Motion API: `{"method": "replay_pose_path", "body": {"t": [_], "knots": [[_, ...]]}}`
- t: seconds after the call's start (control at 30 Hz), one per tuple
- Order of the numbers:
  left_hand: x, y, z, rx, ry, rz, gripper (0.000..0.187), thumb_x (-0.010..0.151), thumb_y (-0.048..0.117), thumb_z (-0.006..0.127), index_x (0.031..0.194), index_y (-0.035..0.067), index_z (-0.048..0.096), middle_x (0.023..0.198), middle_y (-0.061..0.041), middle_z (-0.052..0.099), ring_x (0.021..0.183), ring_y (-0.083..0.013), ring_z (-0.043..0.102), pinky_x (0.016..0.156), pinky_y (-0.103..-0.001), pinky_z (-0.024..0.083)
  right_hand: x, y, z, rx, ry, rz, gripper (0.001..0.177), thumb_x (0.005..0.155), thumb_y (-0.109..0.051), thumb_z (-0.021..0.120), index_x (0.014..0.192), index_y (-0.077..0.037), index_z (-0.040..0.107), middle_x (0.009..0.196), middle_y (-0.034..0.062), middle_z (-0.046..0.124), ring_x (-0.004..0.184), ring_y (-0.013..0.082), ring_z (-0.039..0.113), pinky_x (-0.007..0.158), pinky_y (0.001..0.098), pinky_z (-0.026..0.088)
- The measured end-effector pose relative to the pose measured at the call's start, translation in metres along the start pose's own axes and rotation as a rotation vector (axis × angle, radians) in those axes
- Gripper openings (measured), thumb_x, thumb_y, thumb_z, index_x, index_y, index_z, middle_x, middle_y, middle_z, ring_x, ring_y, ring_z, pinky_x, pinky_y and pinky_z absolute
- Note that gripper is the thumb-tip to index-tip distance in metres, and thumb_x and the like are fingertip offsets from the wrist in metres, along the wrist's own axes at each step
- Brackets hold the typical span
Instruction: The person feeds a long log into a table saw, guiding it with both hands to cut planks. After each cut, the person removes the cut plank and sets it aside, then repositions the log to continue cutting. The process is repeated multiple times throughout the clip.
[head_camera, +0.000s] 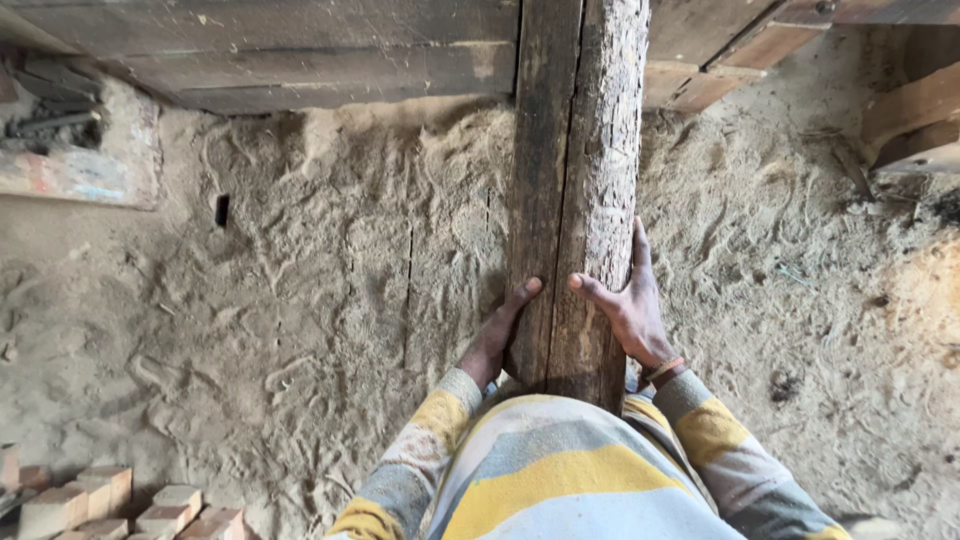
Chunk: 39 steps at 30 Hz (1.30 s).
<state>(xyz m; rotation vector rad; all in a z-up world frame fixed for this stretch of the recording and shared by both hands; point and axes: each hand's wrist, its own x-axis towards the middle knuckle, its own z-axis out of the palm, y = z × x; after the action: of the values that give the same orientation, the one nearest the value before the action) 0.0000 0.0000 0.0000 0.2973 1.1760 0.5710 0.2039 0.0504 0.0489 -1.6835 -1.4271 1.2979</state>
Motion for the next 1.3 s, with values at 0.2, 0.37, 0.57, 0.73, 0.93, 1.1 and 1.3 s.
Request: {"method": "replay_pose_path", "body": {"t": [0.2,0.37,0.57,0.73,0.93,1.1,1.3], "knots": [[0.009,0.004,-0.001,-0.005,-0.004,-0.029,0.119,0.067,0.079,0.068,0.154,0.004,0.040,0.150,-0.024,0.052,0.138,-0.0371,0.052,0.113,-0.047,0.043,0.010,0.001,0.000,-0.032,0.011,-0.028,0.143,0.065,-0.071,0.078,0.166,-0.003,0.004,0.170,0.0266,0.018,0.157,0.0395,0.025,0.125,0.0532,0.024],[0.013,0.013,0.000,-0.002,0.014,-0.024,0.117,0.066,0.077,0.069,0.154,0.004,0.041,0.146,-0.024,0.054,0.134,-0.0361,0.055,0.110,-0.046,0.046,0.018,0.002,0.002,0.010,0.014,-0.002,0.146,0.061,-0.073,0.078,0.165,-0.003,0.002,0.168,0.0261,0.019,0.155,0.0388,0.027,0.124,0.0527,0.026],[0.020,0.022,-0.001,-0.033,-0.008,-0.004,0.114,0.067,0.075,0.070,0.151,0.002,0.044,0.141,-0.023,0.059,0.128,-0.0343,0.061,0.107,-0.045,0.049,0.027,-0.001,0.001,0.025,0.003,0.010,0.147,0.060,-0.074,0.079,0.164,-0.004,0.003,0.167,0.0257,0.023,0.153,0.0376,0.031,0.124,0.0505,0.029],[0.029,0.029,-0.003,-0.036,0.001,0.012,0.112,0.068,0.073,0.071,0.149,0.000,0.045,0.136,-0.022,0.062,0.125,-0.0342,0.063,0.105,-0.044,0.051,0.038,-0.004,0.002,-0.038,0.016,0.001,0.145,0.063,-0.074,0.077,0.166,-0.004,0.004,0.170,0.0262,0.019,0.155,0.0388,0.029,0.124,0.0516,0.028],[0.038,0.037,-0.007,-0.019,0.022,0.033,0.115,0.065,0.075,0.072,0.147,0.000,0.044,0.132,-0.024,0.062,0.123,-0.0376,0.063,0.104,-0.047,0.053,0.050,-0.005,0.003,-0.054,0.016,0.020,0.146,0.062,-0.075,0.076,0.167,-0.006,0.003,0.171,0.0258,0.016,0.155,0.0401,0.027,0.123,0.0547,0.028],[0.049,0.046,-0.008,0.016,0.029,0.015,0.119,0.064,0.077,0.071,0.150,0.000,0.039,0.135,-0.027,0.058,0.125,-0.0397,0.061,0.104,-0.050,0.052,0.064,-0.009,0.002,-0.020,0.014,0.042,0.147,0.059,-0.073,0.079,0.166,-0.007,0.003,0.169,0.0255,0.020,0.154,0.0397,0.030,0.122,0.0542,0.031],[0.057,0.061,-0.008,-0.012,0.003,-0.015,0.120,0.064,0.077,0.071,0.152,0.001,0.039,0.138,-0.026,0.058,0.128,-0.0394,0.059,0.107,-0.050,0.050,0.078,-0.020,0.001,-0.002,0.031,0.054,0.144,0.060,-0.070,0.081,0.166,-0.007,0.006,0.167,0.0249,0.026,0.150,0.0384,0.036,0.121,0.0524,0.034]]}}
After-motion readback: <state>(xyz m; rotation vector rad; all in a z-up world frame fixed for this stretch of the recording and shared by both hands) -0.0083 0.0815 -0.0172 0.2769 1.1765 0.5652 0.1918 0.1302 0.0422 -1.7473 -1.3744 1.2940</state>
